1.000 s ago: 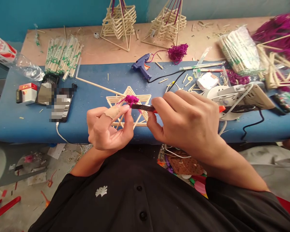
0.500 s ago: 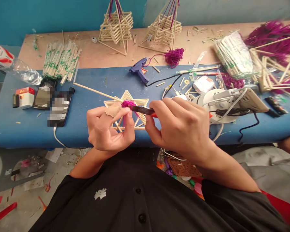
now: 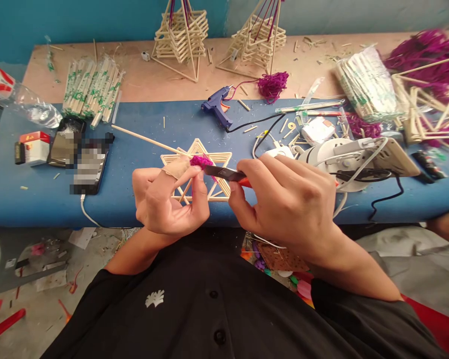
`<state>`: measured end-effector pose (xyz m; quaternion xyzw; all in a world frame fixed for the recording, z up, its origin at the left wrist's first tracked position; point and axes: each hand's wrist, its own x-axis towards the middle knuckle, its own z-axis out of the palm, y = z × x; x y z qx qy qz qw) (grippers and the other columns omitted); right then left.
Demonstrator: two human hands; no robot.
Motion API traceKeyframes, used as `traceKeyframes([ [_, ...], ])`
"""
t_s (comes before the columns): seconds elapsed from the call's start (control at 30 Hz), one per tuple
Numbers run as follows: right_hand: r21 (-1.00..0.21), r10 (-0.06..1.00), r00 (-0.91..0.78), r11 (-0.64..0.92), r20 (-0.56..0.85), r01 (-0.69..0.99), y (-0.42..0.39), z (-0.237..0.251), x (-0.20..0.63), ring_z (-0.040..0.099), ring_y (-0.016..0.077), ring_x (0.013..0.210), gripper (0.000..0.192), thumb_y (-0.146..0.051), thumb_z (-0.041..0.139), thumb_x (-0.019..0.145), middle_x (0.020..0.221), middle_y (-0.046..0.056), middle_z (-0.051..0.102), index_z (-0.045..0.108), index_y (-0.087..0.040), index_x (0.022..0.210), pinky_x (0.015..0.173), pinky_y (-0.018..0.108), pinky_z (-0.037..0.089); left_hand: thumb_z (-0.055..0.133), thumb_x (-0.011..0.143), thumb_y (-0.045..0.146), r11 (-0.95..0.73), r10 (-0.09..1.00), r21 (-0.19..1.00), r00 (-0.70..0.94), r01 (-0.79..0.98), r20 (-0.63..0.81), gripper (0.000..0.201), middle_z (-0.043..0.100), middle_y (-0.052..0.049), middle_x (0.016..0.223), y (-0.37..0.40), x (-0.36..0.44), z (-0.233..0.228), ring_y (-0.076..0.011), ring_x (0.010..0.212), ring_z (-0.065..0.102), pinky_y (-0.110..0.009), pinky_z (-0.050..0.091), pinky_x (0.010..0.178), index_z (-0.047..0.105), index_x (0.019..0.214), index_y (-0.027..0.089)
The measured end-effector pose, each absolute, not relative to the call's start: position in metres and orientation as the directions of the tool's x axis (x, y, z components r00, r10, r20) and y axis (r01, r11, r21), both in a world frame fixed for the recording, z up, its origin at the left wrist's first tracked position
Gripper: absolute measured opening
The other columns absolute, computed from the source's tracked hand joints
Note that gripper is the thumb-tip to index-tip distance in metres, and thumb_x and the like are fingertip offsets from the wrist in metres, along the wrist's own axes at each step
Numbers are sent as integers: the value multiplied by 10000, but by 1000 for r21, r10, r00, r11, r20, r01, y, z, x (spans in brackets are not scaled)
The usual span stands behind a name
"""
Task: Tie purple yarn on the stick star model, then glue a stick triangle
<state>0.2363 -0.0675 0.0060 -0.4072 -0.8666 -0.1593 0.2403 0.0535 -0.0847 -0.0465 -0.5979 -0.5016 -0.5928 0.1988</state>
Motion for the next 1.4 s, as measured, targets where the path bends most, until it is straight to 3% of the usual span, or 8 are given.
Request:
traceKeyframes([
  [0.37,-3,639,-494,613,589,790,-73,14,245,579,190,655,82,-224,606,959,717,50,673,641,-175,902,629,361,346,802,856,140,-452,376,368,-200,813,905,569,814,10,826,-86,51,-47,-260,680,662,-497,530,615,647,1360,356],
  [0.53,-114,708,-380,543,595,832,-72,15,252,630,198,699,138,-250,606,990,800,95,721,680,-137,1015,657,349,381,832,804,125,-463,356,259,-89,848,930,517,795,-2,751,-92,43,-49,-252,670,594,-465,463,546,699,1269,306],
  [0.77,-317,865,-318,450,388,835,-68,-11,252,624,174,726,195,-362,633,988,889,51,708,684,-188,1060,662,300,389,838,828,268,-471,433,278,-56,837,900,300,787,-72,836,-100,25,-68,-252,725,693,-455,566,651,720,1102,235],
  [1.0,-453,853,-496,512,165,730,-73,-36,244,653,160,701,171,-308,607,991,903,29,752,714,-177,1013,641,307,332,817,860,128,-450,535,265,20,853,844,135,811,-40,809,-104,20,-77,-192,697,734,-315,574,699,782,967,202],
  [1.1,-510,824,-522,554,222,658,-78,-38,245,666,154,710,165,-273,626,968,915,31,765,721,-166,1051,655,292,375,793,911,171,-438,569,397,-94,807,817,74,819,-45,843,-105,18,-78,-192,746,748,-312,579,717,823,967,209],
  [1.23,-603,807,-501,577,314,551,-82,-34,254,644,124,684,146,-289,658,987,845,4,727,718,-173,1053,665,261,428,796,967,377,-400,743,751,-293,526,601,153,788,-25,787,-100,4,-78,-161,672,701,-289,558,636,847,927,238],
  [1.3,-608,809,-441,584,388,537,-82,-33,260,646,132,710,167,-299,626,1012,851,13,709,703,-167,1080,666,265,442,854,917,480,-362,819,877,-342,315,461,247,766,-26,749,-95,-6,-76,-147,625,673,-275,540,582,844,901,234],
  [1.4,-599,822,-344,567,454,566,-79,-36,267,645,158,762,221,-264,549,1017,919,46,694,696,-164,1148,671,287,461,971,749,586,-314,874,948,-372,60,313,393,729,-15,667,-88,-20,-69,-129,539,634,-246,504,487,843,858,231],
])
